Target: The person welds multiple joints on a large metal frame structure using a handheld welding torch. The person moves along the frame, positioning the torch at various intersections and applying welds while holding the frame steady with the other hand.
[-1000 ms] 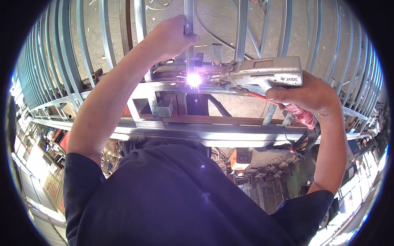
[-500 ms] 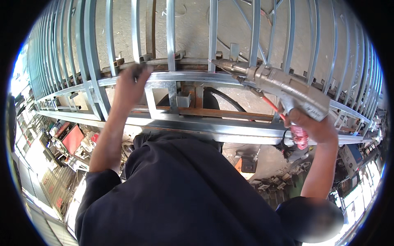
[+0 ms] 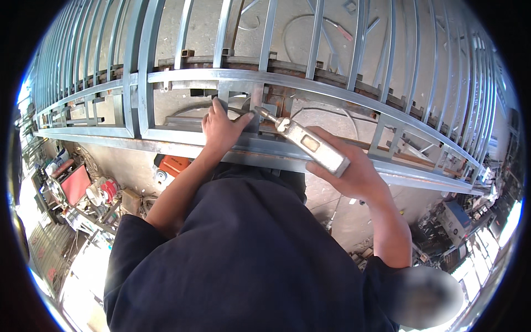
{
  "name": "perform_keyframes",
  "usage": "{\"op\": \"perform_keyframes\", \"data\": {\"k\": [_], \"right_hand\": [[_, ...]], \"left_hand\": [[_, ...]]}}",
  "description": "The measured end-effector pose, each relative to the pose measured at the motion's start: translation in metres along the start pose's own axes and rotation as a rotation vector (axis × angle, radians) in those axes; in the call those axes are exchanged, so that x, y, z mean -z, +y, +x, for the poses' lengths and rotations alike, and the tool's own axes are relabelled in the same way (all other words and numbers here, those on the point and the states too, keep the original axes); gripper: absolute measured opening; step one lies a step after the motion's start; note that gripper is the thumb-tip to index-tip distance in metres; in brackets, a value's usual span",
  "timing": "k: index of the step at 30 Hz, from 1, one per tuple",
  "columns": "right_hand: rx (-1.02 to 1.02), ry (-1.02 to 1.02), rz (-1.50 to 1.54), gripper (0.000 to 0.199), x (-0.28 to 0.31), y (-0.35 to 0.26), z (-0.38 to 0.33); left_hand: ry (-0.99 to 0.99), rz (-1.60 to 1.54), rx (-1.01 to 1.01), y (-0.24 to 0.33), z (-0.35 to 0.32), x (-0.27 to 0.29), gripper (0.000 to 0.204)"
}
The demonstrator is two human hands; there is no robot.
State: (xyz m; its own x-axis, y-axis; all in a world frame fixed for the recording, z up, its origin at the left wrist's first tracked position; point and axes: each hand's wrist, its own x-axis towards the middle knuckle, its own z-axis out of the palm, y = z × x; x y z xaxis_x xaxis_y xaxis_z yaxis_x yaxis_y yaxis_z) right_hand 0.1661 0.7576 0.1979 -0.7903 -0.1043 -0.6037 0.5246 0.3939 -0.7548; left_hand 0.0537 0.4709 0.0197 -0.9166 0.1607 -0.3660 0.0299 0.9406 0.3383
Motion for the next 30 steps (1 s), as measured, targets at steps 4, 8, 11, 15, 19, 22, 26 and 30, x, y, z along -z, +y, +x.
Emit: {"op": "perform_keyframes", "data": {"k": [4, 8, 11, 15, 19, 22, 26, 30], "right_hand": [[0.077, 0.104, -0.036, 0.070, -0.025, -0.004, -0.009], [-0.089, 0.190, 0.026, 0.070, -0.032, -0.015, -0.028], [-0.080, 0.299, 0.064, 0.070, -0.036, -0.001, -0.041], [-0.115, 0.295, 0.110, 0.073, -0.032, 0.001, -0.046], [-0.076, 0.285, 0.105, 0.075, -0.031, 0.006, -0.045], [-0.152, 0.228, 0.081, 0.073, -0.030, 0.007, -0.040], [-0.125, 0.212, 0.038, 0.072, -0.027, -0.009, -0.029], [-0.012, 0.239, -0.043, 0.072, -0.033, -0.008, -0.010]], "left_hand": [[-0.029, -0.133, 0.084, 0.007, 0.012, 0.000, 0.094], [-0.104, -0.161, 0.246, 0.013, 0.032, 0.002, 0.091], [-0.129, -0.139, 0.300, 0.015, 0.039, -0.001, 0.102], [-0.203, -0.168, 0.304, 0.016, 0.042, 0.004, 0.112], [-0.224, -0.128, 0.309, 0.020, 0.041, 0.003, 0.121], [-0.145, -0.070, 0.324, 0.017, 0.044, -0.006, 0.127], [-0.223, -0.087, 0.374, 0.023, 0.047, 0.003, 0.128], [-0.295, -0.123, 0.374, 0.026, 0.045, 0.012, 0.125]]}}
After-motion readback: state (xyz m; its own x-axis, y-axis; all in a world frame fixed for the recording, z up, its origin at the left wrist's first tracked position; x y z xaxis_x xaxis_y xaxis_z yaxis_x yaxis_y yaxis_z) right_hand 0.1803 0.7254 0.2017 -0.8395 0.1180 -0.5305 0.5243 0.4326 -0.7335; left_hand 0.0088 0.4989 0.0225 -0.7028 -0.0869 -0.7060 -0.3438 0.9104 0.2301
